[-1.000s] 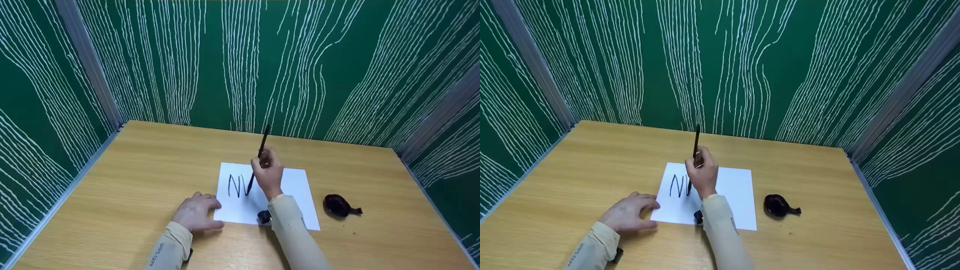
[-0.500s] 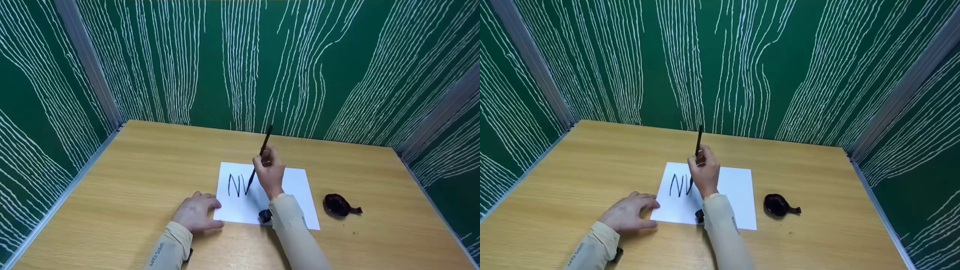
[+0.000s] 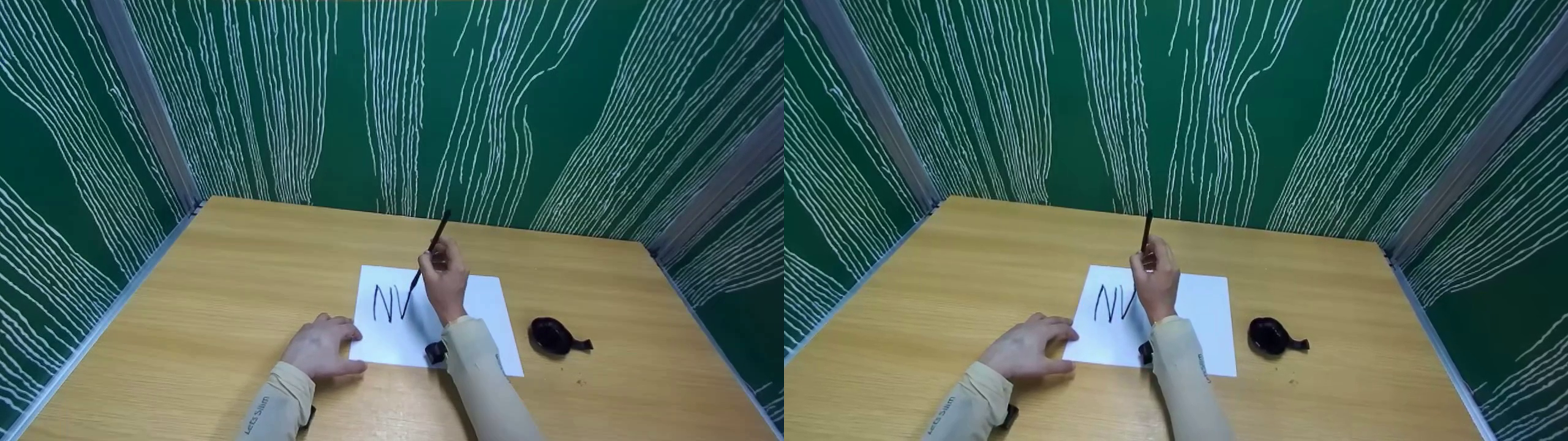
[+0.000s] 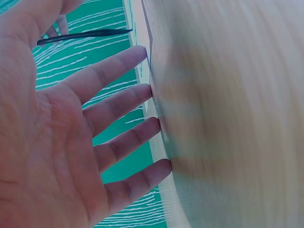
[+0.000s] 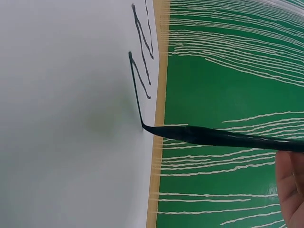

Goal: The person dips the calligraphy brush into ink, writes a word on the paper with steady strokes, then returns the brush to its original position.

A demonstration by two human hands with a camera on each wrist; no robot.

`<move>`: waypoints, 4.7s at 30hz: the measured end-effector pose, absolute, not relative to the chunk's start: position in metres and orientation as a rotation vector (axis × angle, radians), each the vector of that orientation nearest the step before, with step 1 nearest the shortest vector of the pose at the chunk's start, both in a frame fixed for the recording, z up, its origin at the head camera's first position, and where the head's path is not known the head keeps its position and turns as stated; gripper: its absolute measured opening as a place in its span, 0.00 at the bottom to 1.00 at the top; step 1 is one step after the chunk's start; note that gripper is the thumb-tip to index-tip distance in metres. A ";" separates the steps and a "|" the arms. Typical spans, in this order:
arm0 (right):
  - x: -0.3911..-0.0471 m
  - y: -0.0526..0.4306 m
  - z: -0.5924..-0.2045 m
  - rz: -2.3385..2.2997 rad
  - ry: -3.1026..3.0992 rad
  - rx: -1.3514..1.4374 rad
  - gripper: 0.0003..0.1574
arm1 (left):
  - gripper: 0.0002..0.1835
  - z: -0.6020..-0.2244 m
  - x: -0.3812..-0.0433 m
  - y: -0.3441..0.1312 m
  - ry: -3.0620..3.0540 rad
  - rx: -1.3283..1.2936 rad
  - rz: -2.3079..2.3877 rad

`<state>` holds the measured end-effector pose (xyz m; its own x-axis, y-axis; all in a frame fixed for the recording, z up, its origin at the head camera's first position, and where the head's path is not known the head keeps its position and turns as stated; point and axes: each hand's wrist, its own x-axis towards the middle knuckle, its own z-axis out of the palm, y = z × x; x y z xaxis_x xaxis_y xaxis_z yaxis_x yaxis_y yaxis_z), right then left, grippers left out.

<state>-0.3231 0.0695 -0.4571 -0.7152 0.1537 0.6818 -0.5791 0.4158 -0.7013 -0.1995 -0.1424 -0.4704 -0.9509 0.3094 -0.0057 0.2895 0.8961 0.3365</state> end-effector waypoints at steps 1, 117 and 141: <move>-0.323 0.070 -0.457 1.352 -1.982 0.356 0.12 | 0.28 -0.471 -0.199 -0.142 3.004 0.478 0.519; -0.320 0.082 -0.454 1.294 -1.947 0.398 0.11 | 0.28 -0.470 -0.200 -0.142 2.976 0.451 0.524; -0.319 0.092 -0.447 1.340 -1.821 0.303 0.14 | 0.28 -0.470 -0.199 -0.142 2.972 0.436 0.515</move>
<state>-0.3188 0.0917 -0.4469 -0.6231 0.2701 0.7341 -0.6205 0.4008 -0.6741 -0.1994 -0.1419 -0.4702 -0.9548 0.2941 -0.0429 0.2625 0.9022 0.3423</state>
